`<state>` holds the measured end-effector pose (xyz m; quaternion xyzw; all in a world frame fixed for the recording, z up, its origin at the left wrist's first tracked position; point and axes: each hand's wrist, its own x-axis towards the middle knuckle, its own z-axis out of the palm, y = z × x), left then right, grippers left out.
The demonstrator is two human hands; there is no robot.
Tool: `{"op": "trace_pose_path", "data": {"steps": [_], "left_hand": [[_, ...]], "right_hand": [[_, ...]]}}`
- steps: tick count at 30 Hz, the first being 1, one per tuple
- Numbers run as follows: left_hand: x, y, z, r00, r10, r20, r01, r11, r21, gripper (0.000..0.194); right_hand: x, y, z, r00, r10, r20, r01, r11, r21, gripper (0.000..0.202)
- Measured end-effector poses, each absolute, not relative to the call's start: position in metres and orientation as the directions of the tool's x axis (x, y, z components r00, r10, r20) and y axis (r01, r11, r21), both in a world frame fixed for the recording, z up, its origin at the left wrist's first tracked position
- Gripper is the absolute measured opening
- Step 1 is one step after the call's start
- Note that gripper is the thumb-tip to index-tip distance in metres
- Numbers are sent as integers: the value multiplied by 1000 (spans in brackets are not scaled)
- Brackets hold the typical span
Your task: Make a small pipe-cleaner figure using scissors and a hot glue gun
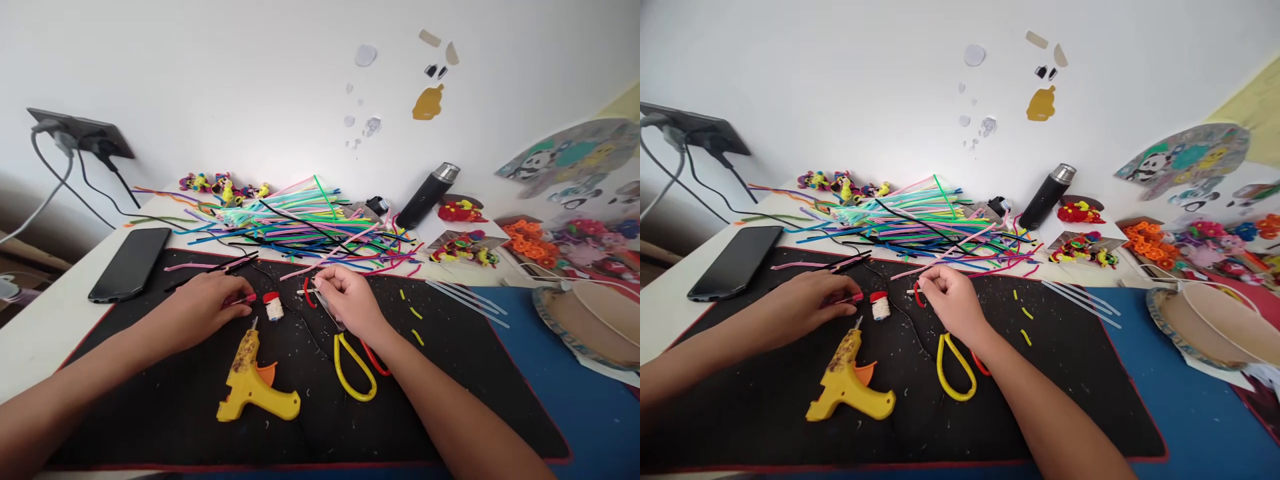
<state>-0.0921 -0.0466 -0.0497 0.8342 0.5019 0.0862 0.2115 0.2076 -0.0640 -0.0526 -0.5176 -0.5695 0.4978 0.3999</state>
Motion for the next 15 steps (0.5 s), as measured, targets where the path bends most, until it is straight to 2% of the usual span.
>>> {"op": "trace_pose_path", "data": {"steps": [2,10,15], "left_hand": [[-93,-47,-53,469,880,-77,809,-393,438,31],[-98,-50,-52,448,887,111,823,-458,336,51],[-72,-60,-26,511,839,186,775,-544,322,44]], "right_hand": [[212,-60,-46,-128,990,-52,166,-31,-986,26],[219,-58,-51,-46,998,-44,92,-40,-995,37],[234,-59,-49,-5,1000,-23,8,-23,-1000,42]]}}
